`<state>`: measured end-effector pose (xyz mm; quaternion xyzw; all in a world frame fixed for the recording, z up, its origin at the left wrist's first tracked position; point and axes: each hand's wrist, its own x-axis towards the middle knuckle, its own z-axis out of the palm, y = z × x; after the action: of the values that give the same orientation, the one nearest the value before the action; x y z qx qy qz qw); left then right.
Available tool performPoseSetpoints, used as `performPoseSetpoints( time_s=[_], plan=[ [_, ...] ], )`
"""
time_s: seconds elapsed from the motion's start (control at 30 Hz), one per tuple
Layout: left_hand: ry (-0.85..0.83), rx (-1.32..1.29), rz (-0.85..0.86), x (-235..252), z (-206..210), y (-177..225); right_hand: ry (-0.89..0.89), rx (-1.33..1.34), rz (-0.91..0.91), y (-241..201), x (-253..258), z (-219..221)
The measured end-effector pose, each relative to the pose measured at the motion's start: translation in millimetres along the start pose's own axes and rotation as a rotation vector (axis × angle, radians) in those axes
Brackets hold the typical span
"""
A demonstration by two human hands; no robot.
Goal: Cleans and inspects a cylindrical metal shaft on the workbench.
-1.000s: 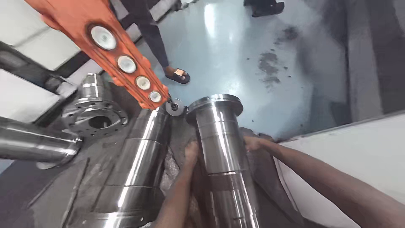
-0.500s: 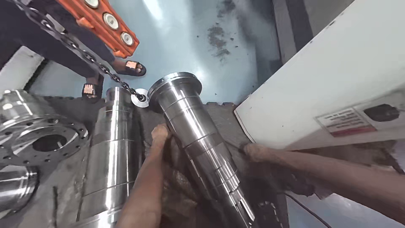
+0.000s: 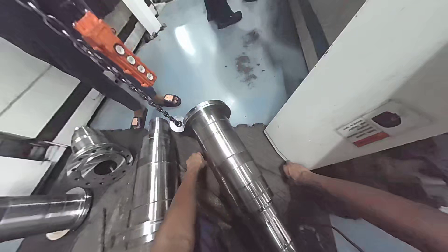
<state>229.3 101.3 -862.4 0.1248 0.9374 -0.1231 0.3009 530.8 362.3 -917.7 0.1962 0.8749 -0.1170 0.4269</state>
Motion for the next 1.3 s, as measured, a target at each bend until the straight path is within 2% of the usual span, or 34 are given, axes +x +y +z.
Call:
performPoseSetpoints(
  time_s=[0.1,0.17,0.23,0.3,0.37,0.43,0.5,0.63,0.73,0.8,1.03,1.17,1.3],
  plan=[
    [-0.005,-0.149,0.002,1,13,-13,0.042,0.082,-0.111,-4,-3,-31],
    [0.014,-0.358,0.017,9,28,-25,0.099,0.302,-0.165,-6,-6,-62],
    [0.043,-0.441,0.017,14,32,-27,0.161,0.531,-0.136,-4,-2,-99],
    [0.061,-0.44,0.029,15,28,-28,0.287,0.708,-0.076,-4,10,-140],
    [0.059,-0.427,0.029,14,25,-28,0.322,0.831,-0.059,-10,15,-185],
    [0.051,-0.405,0.042,15,25,-28,0.292,0.854,-0.083,-22,11,-218],
    [0.037,-0.397,0.057,20,25,-28,0.31,0.718,-0.124,-34,8,-234],
    [-0.001,-0.403,0.102,32,32,-37,0.377,0.319,-0.123,-52,11,-231],
    [-0.02,-0.409,0.092,34,36,-33,0.268,0.149,-0.092,-45,23,-216],
    [-0.007,-0.403,0.057,37,35,-29,0.21,0.149,-0.067,-36,35,-203],
    [0.108,-0.469,-0.175,25,13,-7,0.312,0.25,-0.039,2,72,-174],
    [0.32,-0.563,-0.316,27,2,-6,0.307,0.255,-0.066,-3,67,-164],
    [0.69,-0.707,-0.423,18,-15,-41,0.273,0.205,-0.138,-26,72,-152]
  ],
)
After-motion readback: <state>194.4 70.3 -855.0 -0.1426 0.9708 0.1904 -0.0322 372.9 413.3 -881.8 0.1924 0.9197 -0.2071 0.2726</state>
